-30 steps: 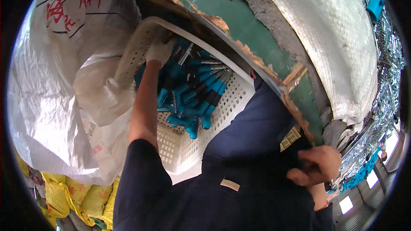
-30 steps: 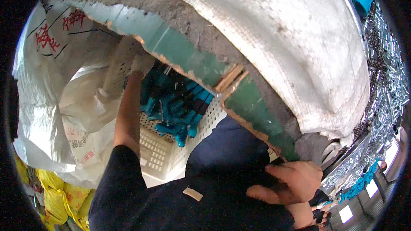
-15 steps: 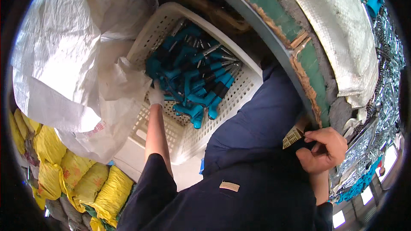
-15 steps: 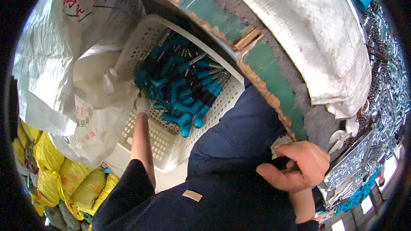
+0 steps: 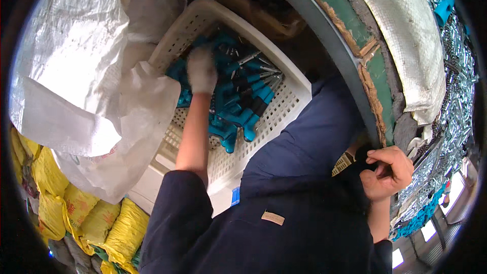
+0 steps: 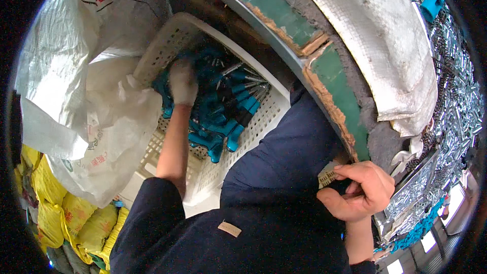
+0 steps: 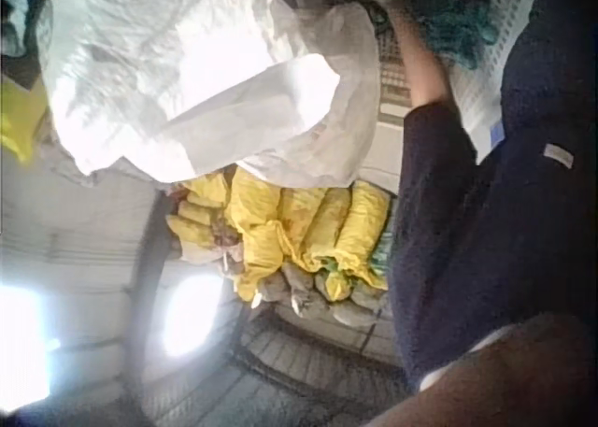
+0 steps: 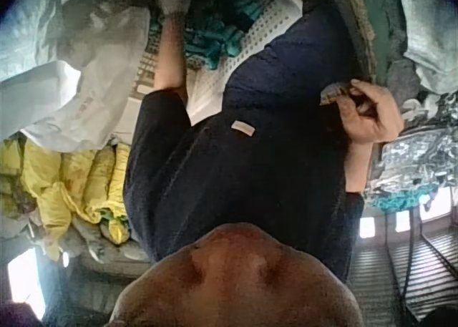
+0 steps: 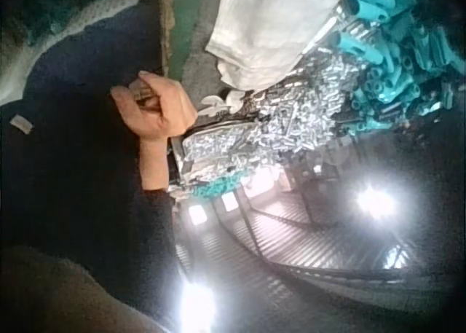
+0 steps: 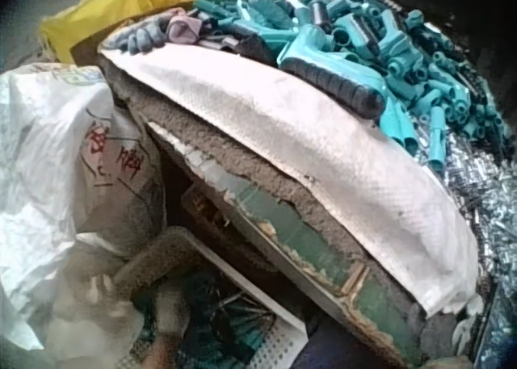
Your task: The person assembles tools by inserting metal pins into cylinders, attaching plastic handles, and placing the assembled tools into a plastic basket.
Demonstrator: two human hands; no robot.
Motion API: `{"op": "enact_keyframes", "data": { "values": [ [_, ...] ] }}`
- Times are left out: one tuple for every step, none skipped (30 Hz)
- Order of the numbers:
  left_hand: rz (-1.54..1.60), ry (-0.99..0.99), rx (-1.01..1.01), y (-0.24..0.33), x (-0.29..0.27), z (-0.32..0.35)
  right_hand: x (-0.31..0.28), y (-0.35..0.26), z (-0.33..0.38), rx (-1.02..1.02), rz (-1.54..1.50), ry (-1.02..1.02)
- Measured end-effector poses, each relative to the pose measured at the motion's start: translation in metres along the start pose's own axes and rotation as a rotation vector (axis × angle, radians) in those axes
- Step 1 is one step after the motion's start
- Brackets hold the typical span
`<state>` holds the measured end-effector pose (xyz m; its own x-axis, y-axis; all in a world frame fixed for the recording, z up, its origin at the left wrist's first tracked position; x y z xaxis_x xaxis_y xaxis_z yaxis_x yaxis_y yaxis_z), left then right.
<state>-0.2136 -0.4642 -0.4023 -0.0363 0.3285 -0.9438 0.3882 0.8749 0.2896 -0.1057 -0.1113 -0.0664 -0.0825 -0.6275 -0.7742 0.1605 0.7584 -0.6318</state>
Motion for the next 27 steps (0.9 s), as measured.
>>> {"op": "enact_keyframes", "data": {
  "values": [
    [-0.024, -0.168, 0.163, 0.006, 0.021, -0.019, 0.0, 0.001, 0.0, 0.001, 0.004, -0.002],
    [-0.084, -0.355, 0.207, 0.011, 0.037, -0.037, 0.001, 0.003, 0.002, -0.014, -0.017, 0.011],
    [-0.144, -0.539, 0.251, 0.014, 0.05, -0.052, 0.0, 0.004, 0.002, -0.031, -0.036, 0.025],
    [-0.137, -0.535, 0.259, 0.01, 0.06, -0.067, -0.001, 0.003, 0.002, -0.028, -0.027, 0.031],
    [-0.201, -0.695, 0.317, 0.009, 0.08, -0.076, -0.002, 0.003, 0.003, 0.01, 0.014, 0.019],
    [-0.276, -0.851, 0.372, 0.007, 0.095, -0.079, -0.003, 0.003, 0.003, 0.043, 0.048, 0.008],
    [-0.271, -0.847, 0.391, 0.008, 0.106, -0.079, -0.004, 0.002, 0.003, 0.054, 0.059, 0.02],
    [-0.418, -0.876, 0.468, 0.007, 0.122, -0.077, -0.003, 0.002, 0.002, 0.013, 0.054, 0.007],
    [-0.568, -0.9, 0.542, 0.004, 0.131, -0.077, -0.001, 0.001, 0.001, -0.027, 0.048, -0.008],
    [-0.57, -0.894, 0.559, -0.001, 0.138, -0.075, -0.001, 0.0, -0.001, -0.017, 0.052, 0.005],
    [-0.461, -0.974, 0.464, -0.006, 0.143, -0.067, -0.001, -0.001, -0.001, -0.008, 0.066, -0.023],
    [-0.354, -1.056, 0.361, -0.008, 0.142, -0.057, -0.002, 0.0, -0.002, -0.001, 0.074, -0.056],
    [-0.354, -1.062, 0.371, -0.009, 0.137, -0.046, -0.003, -0.001, -0.002, 0.005, 0.084, -0.079],
    [-0.3, -1.13, 0.33, -0.006, 0.127, -0.039, -0.006, -0.002, -0.003, 0.013, 0.092, -0.074],
    [-0.25, -1.198, 0.29, -0.005, 0.118, -0.036, -0.007, -0.002, -0.004, 0.003, 0.104, -0.081],
    [-0.246, -1.293, 0.177, -0.008, 0.108, -0.037, -0.007, -0.003, -0.005, -0.008, 0.115, -0.09],
    [-0.252, -1.391, 0.043, -0.017, 0.091, -0.029, -0.007, -0.004, -0.004, -0.007, 0.101, -0.094],
    [-0.262, -1.399, 0.027, -0.032, 0.081, -0.014, -0.006, -0.004, -0.005, -0.022, 0.101, -0.091],
    [-0.184, -1.342, -0.126, -0.054, 0.071, 0.004, -0.006, -0.005, -0.005, -0.038, 0.099, -0.088],
    [-0.105, -1.276, -0.267, -0.065, 0.061, 0.018, -0.006, -0.006, -0.004, -0.038, 0.086, -0.093],
    [-0.112, -1.281, -0.268, -0.053, 0.052, 0.028, -0.006, -0.005, -0.004, -0.003, 0.099, -0.096],
    [-0.154, -1.2, -0.351, -0.036, 0.042, 0.038, -0.006, -0.002, -0.003, 0.032, 0.112, -0.099],
    [-0.192, -1.109, -0.435, -0.03, 0.034, 0.041, -0.005, -0.002, -0.003, 0.028, 0.109, -0.098],
    [-0.195, -1.105, -0.438, -0.032, 0.037, 0.045, -0.003, -0.001, -0.002, -0.012, 0.087, -0.073],
    [-0.188, -1.0, -0.469, -0.036, 0.043, 0.048, -0.003, -0.001, -0.002, -0.05, 0.066, -0.046],
    [-0.182, -0.895, -0.5, -0.038, 0.047, 0.048, -0.002, 0.0, -0.004, -0.055, 0.064, -0.044],
    [-0.184, -0.896, -0.503, -0.033, 0.043, 0.04, -0.001, 0.0, -0.004, -0.081, 0.049, -0.049]
  ]
}}
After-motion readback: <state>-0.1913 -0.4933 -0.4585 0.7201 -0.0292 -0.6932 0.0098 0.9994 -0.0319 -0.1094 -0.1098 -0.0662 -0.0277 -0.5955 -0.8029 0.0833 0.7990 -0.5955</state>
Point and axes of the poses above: each hand's wrist, its own z-axis away from the middle knuckle, its own x-axis out of the palm, y = z × x, the point moved 3 cm from there along -z, towards the middle knuckle, and after that the axes turned 12 degrees about x, right-handed, at the moved point
